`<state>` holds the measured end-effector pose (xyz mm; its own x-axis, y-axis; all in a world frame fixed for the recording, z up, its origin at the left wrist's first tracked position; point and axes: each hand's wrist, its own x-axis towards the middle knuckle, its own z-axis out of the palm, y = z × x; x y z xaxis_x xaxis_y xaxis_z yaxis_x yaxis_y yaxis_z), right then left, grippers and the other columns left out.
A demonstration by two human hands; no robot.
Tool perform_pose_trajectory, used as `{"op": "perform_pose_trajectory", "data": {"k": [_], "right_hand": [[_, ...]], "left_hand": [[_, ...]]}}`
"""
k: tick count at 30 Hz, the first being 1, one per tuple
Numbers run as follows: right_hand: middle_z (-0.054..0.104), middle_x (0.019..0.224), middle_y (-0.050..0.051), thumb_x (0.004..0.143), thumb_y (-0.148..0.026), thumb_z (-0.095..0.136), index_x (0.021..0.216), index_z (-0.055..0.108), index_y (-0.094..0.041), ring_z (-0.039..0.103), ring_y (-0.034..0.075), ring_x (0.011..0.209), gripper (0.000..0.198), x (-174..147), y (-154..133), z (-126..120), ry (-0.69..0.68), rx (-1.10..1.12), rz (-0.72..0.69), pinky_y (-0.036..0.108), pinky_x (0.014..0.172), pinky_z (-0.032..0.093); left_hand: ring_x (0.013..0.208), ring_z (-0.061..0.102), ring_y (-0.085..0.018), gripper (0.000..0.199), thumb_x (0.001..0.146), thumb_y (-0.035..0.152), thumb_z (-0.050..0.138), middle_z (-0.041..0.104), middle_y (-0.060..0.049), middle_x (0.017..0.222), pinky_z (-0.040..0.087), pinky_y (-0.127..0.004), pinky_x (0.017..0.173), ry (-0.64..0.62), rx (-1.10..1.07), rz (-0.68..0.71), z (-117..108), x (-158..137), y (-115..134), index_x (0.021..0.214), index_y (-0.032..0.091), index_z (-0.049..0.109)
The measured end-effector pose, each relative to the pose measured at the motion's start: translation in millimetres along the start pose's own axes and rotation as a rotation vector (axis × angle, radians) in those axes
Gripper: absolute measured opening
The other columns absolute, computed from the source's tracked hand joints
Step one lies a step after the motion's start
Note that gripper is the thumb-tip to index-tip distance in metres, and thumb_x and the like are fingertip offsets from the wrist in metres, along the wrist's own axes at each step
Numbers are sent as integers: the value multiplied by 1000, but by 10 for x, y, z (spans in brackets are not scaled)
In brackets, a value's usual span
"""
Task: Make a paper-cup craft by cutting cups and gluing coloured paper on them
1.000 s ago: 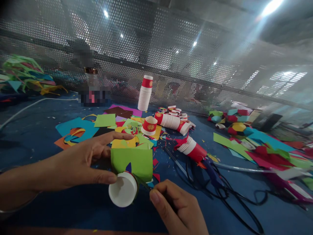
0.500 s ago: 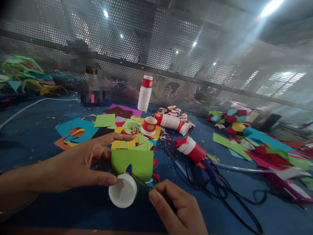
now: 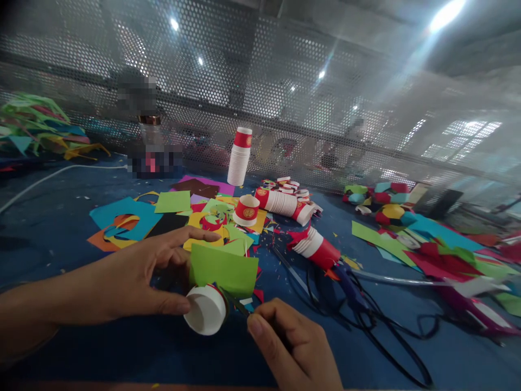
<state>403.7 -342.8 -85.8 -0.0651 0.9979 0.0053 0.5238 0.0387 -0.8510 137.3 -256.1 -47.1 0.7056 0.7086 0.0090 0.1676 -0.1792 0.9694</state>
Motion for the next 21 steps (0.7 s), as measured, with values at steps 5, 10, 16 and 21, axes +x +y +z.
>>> {"op": "perform_pose_trajectory", "data": {"k": [5, 10, 16, 21], "right_hand": [[29, 57, -5, 94, -59, 52, 76, 62, -20, 23, 9, 48, 44, 0, -23, 25, 44, 93, 1, 22, 41, 18], [28, 57, -5, 91, -60, 56, 73, 60, -20, 21, 9, 48, 44, 0, -27, 52, 77, 190, 14, 23, 40, 17], [25, 58, -6, 91, -62, 55, 73, 59, -20, 19, 9, 48, 46, 4, -26, 54, 79, 217, 28, 23, 41, 17], [27, 58, -5, 90, -61, 58, 72, 60, -19, 21, 8, 49, 46, -4, -71, 57, 114, 234, 25, 23, 41, 19]], "left_hand": [[94, 69, -22, 87, 79, 24, 77, 74, 2, 93, 51, -35, 86, 73, 129, -13, 24, -16, 134, 152, 33, 29], [88, 70, -23, 82, 80, 30, 74, 73, 1, 90, 51, -30, 72, 161, 184, 48, 54, -40, 174, 151, 33, 34], [88, 69, -24, 93, 81, 32, 74, 74, -2, 94, 46, -28, 65, 171, 249, -13, 65, -29, 160, 157, 32, 20], [92, 69, -25, 95, 81, 34, 75, 74, -1, 92, 47, -30, 70, 173, 222, -7, 73, -37, 171, 157, 31, 17]]}}
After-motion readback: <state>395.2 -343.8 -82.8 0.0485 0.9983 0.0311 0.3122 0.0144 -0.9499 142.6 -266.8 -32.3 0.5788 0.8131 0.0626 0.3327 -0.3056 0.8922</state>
